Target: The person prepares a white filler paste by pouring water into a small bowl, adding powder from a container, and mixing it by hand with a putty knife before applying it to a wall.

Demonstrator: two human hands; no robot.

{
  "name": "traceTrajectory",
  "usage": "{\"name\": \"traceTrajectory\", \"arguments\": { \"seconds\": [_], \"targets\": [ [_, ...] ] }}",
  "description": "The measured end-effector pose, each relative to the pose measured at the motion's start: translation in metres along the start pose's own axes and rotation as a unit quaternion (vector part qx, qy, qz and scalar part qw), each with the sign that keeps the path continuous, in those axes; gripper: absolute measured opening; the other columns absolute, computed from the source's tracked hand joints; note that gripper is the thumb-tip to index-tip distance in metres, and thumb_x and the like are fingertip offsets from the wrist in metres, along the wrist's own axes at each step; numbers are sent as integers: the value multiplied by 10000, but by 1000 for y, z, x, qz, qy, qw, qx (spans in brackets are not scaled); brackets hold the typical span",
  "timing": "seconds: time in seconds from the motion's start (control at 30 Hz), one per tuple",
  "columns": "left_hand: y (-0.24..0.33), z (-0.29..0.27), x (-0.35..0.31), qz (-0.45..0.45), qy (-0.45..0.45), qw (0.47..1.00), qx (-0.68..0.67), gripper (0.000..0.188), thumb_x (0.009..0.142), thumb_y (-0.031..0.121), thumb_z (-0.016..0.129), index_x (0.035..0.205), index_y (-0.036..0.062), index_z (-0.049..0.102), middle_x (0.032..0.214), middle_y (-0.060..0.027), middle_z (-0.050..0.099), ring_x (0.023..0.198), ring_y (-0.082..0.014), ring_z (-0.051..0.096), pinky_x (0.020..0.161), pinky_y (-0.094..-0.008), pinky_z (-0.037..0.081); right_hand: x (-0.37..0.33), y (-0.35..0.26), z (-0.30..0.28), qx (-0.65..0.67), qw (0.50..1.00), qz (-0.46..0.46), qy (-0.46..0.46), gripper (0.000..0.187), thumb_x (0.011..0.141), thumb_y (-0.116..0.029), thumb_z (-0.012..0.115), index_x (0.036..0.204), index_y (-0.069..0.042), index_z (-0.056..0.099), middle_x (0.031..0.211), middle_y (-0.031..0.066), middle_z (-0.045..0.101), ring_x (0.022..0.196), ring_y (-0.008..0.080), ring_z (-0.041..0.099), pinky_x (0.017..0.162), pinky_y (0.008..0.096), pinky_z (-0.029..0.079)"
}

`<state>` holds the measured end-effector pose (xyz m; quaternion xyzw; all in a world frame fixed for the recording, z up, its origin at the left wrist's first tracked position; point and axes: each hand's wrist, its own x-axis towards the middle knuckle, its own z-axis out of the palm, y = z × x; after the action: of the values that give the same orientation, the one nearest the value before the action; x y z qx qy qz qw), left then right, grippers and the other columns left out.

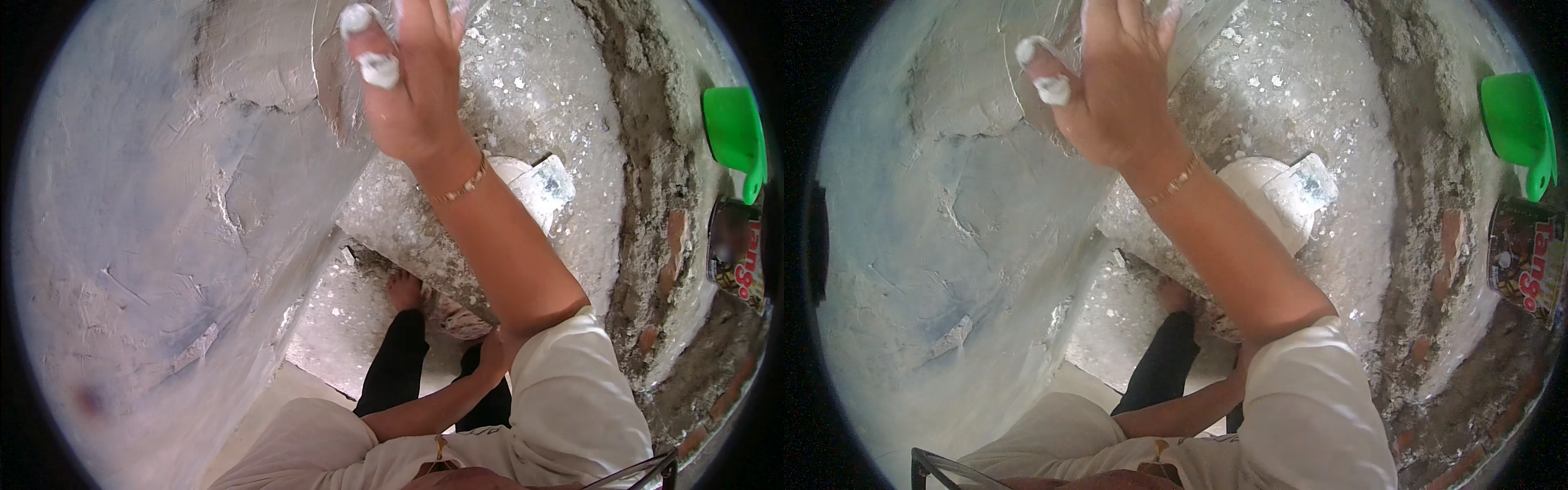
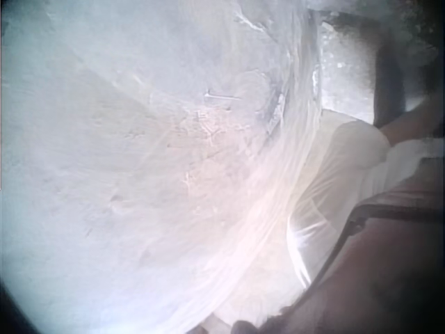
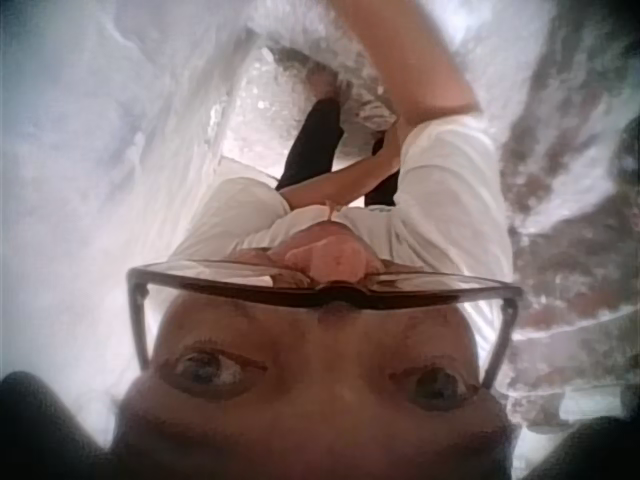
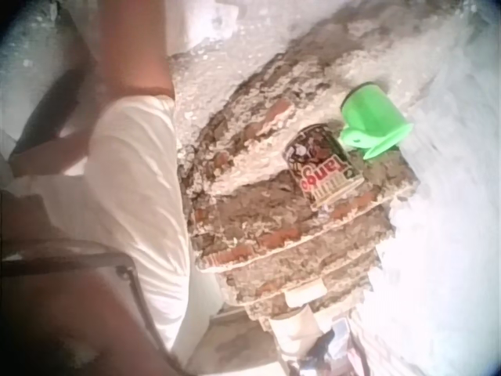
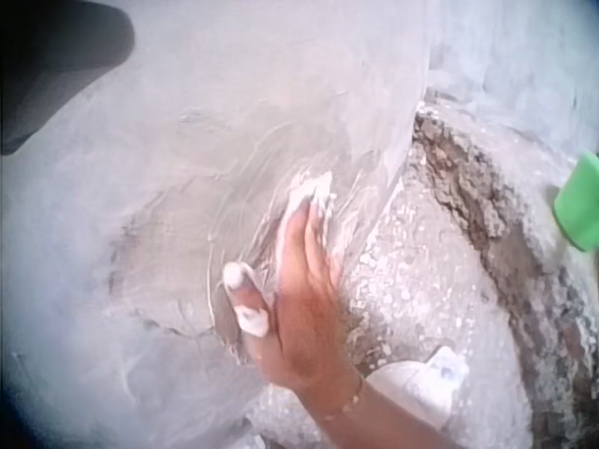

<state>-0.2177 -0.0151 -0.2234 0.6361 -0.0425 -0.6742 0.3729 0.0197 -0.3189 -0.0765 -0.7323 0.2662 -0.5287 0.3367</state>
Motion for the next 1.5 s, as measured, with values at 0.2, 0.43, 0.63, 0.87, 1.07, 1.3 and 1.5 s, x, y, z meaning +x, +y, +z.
{"name": "traceTrajectory", "arguments": {
  "seconds": [0.2, 0.43, 0.63, 0.87, 1.07, 1.3, 1.5],
  "targets": [
    [9, 0, 2, 133, -8, 969, 209, 473, 818, 343, 587, 1156, 19, 522, 1103, -202, 587, 1039, -355, 547, 841, -379, 443, -43, 35, 32, -12, 999, 29, 40, 609, 947, -313, 394, 1395, 64, 223, 1422, 268, 299, 1332, 377, 287, 1086, 492, 97],
    [12, 1, -1, 55, 5, 985, 165, 595, 792, 420, 613, 1219, 34, 463, 1140, -199, 573, 1086, -341, 533, 883, -360, 426, -12, 13, -1, 66, 997, 44, 1, 643, 930, -370, 386, 1380, 66, 244, 1369, 304, 347, 1308, 405, 304, 1064, 527, 134],
    [46, 2, -8, 26, -11, 993, 118, 627, 771, 439, 635, 1216, 33, 460, 1143, -201, 574, 1104, -329, 530, 893, -356, 417, 3, 21, 26, -82, 994, 60, 44, 865, 912, -559, 321, 1373, 150, 136, 1391, 390, 202, 1308, 488, 234, 1066, 538, 153],
    [36, 2, -9, 28, 4, 993, 118, 597, 759, 452, 639, 1158, 29, 507, 1103, -201, 594, 1073, -331, 548, 862, -368, 433, 1, 26, 30, 99, 980, 138, 102, 872, 910, -571, 312, 1362, 159, 163, 1389, 374, 231, 1334, 447, 210, 1091, 474, 147],
    [-2, 5, 3, 76, 8, 984, 161, 545, 763, 426, 637, 1118, 25, 537, 1071, -203, 606, 1046, -337, 560, 836, -372, 444, -10, -22, 33, 1, 997, 18, 81, 622, 954, -377, 323, 1375, 77, 261, 1380, 299, 341, 1348, 377, 259, 1093, 497, 95],
    [-18, 11, 1, 53, 3, 993, 103, 399, 836, 255, 591, 1131, -3, 518, 1016, -222, 611, 973, -351, 582, 799, -375, 457, -60, 10, -4, -5, 999, -28, -29, 718, 937, -470, 275, 1361, 109, 262, 1420, 274, 290, 1352, 371, 247, 1095, 501, 25],
    [-51, 15, 14, 6, 68, 986, 154, 374, 870, 239, 551, 1102, -52, 506, 979, -179, 635, 939, -296, 607, 777, -380, 459, 16, -5, 5, -21, 999, -29, 39, 927, 901, -594, 308, 1352, 188, 98, 1395, 396, 172, 1329, 486, 170, 1093, 490, 142]
  ]
}}
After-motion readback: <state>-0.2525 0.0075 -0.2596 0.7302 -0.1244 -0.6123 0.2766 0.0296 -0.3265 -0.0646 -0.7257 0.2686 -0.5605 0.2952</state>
